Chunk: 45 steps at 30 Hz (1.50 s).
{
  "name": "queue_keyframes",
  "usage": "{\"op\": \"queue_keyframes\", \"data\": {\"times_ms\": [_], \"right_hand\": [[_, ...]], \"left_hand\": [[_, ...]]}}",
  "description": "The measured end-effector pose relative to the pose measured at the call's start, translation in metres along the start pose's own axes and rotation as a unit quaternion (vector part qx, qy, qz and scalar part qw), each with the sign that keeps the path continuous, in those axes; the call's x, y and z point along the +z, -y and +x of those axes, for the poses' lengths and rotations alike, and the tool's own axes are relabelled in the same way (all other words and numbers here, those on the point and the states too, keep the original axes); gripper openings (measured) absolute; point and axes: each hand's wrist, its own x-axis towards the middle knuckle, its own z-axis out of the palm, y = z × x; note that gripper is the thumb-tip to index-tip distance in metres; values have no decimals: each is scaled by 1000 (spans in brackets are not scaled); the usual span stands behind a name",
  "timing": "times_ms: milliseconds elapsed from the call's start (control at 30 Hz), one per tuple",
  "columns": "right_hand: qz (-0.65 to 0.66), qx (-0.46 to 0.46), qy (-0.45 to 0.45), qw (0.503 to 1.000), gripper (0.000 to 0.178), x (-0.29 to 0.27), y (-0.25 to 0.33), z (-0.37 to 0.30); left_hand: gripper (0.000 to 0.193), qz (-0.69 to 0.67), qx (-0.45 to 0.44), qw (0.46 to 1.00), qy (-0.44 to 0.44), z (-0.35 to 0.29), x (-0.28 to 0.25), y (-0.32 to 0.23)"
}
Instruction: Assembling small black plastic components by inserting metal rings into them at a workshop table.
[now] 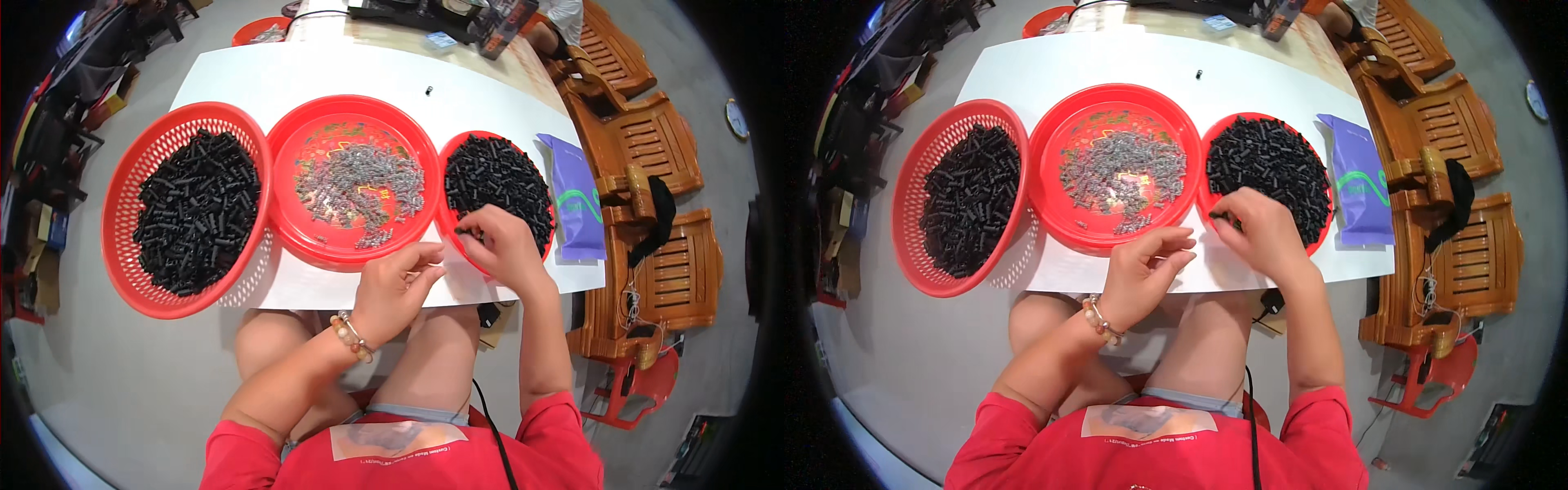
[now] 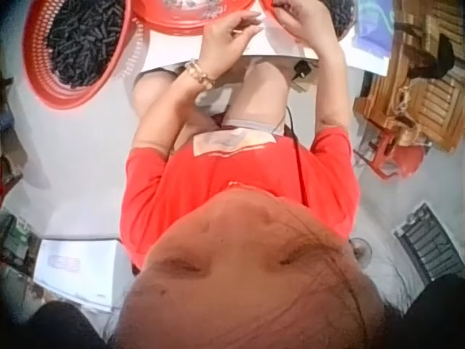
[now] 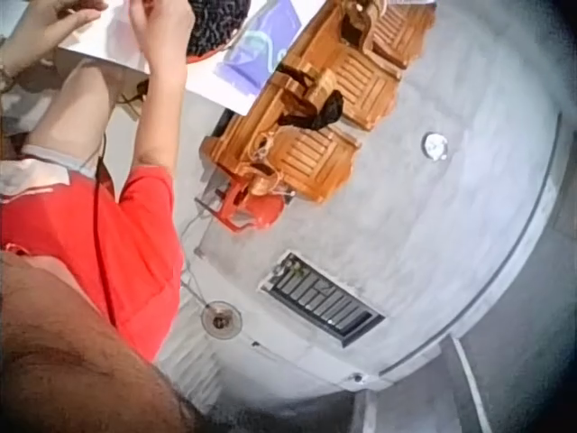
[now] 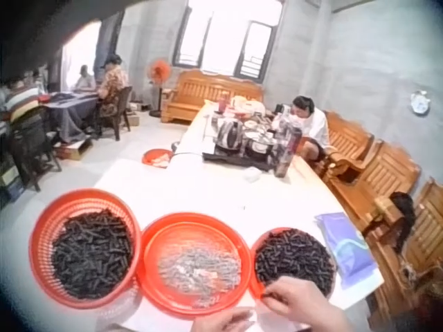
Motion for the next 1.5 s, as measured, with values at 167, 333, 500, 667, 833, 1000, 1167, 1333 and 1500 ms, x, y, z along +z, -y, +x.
{"op": "queue_keyframes", "data": {"times_ms": [167, 333, 500, 667, 833, 1000, 1167, 1333, 1500], "right_hand": [[50, -66, 3, 997, 12, 5, 36, -16], [165, -14, -3, 986, 14, 12, 33, -16], [138, -73, -53, 986, 21, 21, 15, 12], [31, -45, 3, 998, 17, 42, 22, 37], [-105, -22, 131, 986, 10, 44, 37, 58], [-127, -27, 131, 983, 10, 47, 35, 62], [-123, -5, 86, 989, 10, 49, 38, 63], [-132, -16, 96, 986, 9, 56, 39, 62], [-143, -29, 84, 986, 9, 60, 36, 60]], "left_hand": [[22, -211, -51, 976, -26, 2, 2, -1], [12, -315, -58, 945, -64, 2, -11, -3], [17, -353, -26, 915, -193, 15, -61, -5], [18, -365, -38, 907, -207, 15, -69, -9], [18, -359, -46, 909, -206, 16, -73, -7], [18, -354, -50, 910, -210, 17, -76, -5], [18, -354, -44, 907, -222, 17, -76, -6], [17, -354, -41, 907, -222, 19, -76, -5], [17, -354, -50, 907, -223, 20, -74, -7]]}}
